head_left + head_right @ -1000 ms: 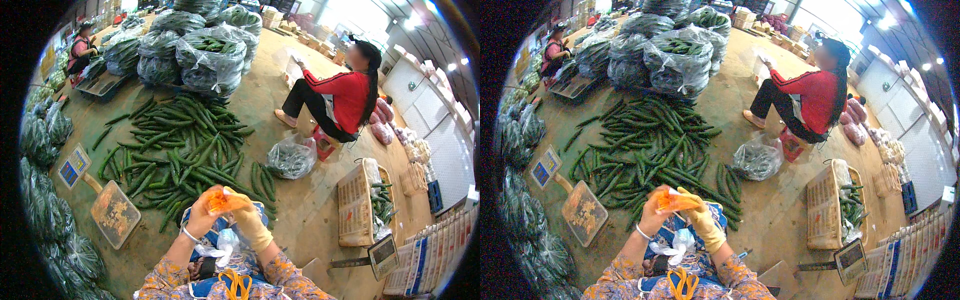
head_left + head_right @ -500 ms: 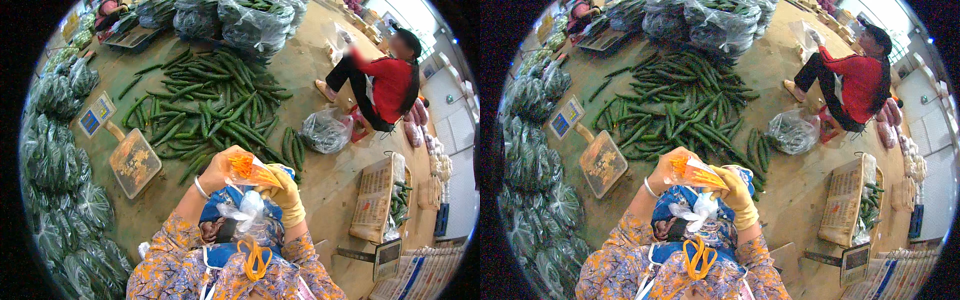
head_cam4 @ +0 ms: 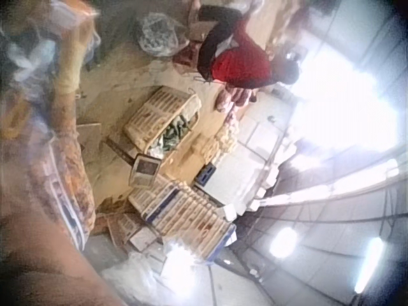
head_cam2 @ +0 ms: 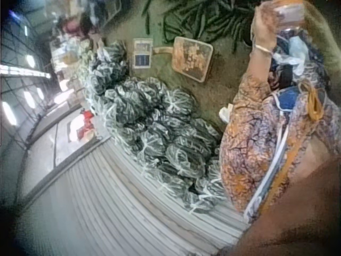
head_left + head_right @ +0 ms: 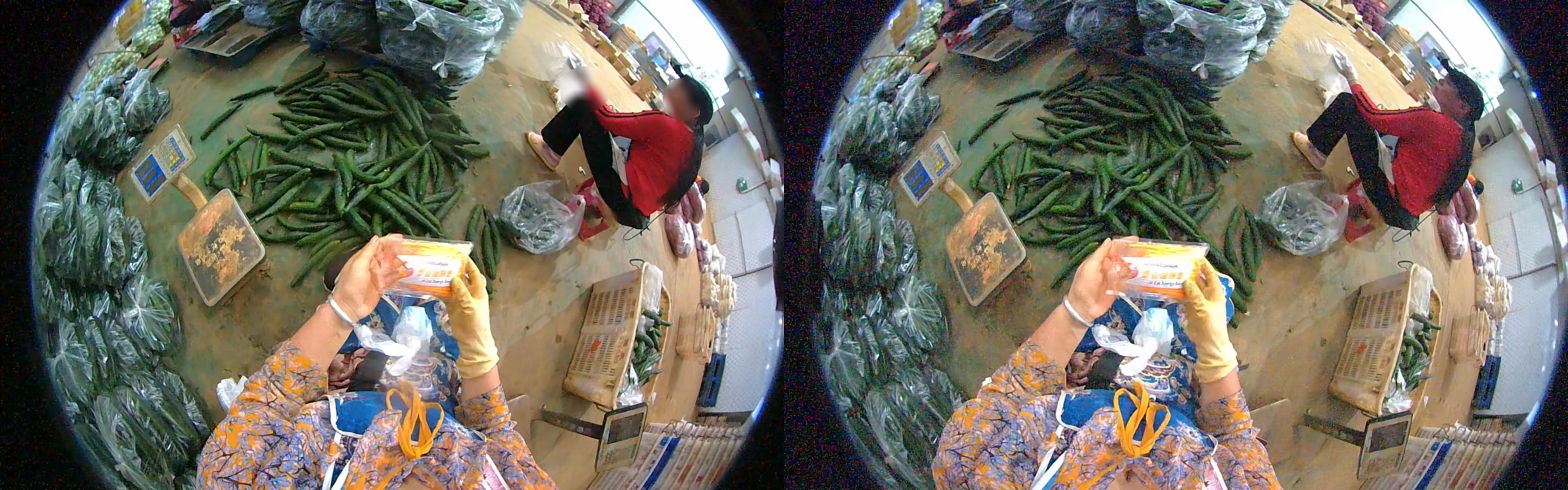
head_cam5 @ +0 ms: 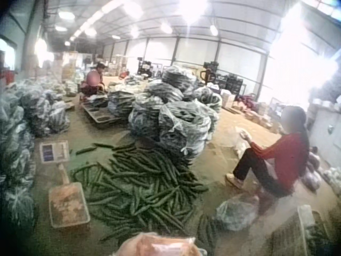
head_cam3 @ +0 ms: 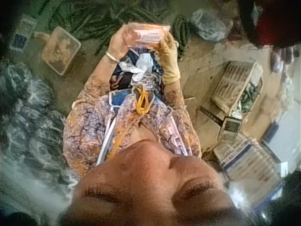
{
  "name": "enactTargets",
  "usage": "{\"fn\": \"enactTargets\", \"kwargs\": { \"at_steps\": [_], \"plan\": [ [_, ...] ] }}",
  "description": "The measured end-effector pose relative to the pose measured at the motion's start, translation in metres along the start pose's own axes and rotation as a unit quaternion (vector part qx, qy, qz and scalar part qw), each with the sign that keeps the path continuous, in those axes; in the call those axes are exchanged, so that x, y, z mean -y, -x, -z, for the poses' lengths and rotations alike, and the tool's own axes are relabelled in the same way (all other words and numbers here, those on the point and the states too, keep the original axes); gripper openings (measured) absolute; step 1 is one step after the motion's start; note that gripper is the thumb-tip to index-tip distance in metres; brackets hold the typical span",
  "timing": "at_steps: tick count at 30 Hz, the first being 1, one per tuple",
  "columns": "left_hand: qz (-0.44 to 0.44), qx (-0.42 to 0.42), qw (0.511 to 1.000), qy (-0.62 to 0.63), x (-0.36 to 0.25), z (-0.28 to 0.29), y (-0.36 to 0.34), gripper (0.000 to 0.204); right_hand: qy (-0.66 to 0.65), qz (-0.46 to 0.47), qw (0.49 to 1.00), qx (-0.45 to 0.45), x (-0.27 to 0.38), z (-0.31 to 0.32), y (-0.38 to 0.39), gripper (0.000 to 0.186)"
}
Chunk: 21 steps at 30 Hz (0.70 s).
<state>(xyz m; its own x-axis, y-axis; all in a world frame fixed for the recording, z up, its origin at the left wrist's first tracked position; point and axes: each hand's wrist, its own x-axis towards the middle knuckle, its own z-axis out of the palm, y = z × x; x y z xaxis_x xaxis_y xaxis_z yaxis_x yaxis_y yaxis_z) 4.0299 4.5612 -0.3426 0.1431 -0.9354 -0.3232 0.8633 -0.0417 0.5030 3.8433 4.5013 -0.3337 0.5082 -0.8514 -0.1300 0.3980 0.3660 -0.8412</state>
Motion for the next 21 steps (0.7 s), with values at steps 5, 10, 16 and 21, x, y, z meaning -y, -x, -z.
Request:
{"fn": "enactTargets", "kwargs": {
  "at_steps": [5, 10, 16, 21],
  "plan": [
    [0.004, -0.034, 0.997, 0.072, 0.006, 0.005, 0.002, 0.051, 0.079, 0.013, 0.995, -0.05, -0.002, -0.006, 0.002, 0.056],
    [-0.004, -0.028, 0.995, 0.093, 0.005, 0.008, 0.0, 0.05, 0.102, 0.047, 0.993, -0.045, 0.005, -0.005, 0.001, 0.056],
    [-0.021, -0.05, 0.996, 0.076, -0.004, -0.009, 0.007, 0.048, 0.09, 0.041, 0.994, -0.043, 0.003, 0.002, -0.004, 0.053],
    [-0.035, 0.013, 0.993, 0.111, -0.003, -0.001, 0.003, 0.047, 0.039, 0.02, 0.998, -0.046, -0.006, 0.01, -0.008, 0.054]
  ]
}}
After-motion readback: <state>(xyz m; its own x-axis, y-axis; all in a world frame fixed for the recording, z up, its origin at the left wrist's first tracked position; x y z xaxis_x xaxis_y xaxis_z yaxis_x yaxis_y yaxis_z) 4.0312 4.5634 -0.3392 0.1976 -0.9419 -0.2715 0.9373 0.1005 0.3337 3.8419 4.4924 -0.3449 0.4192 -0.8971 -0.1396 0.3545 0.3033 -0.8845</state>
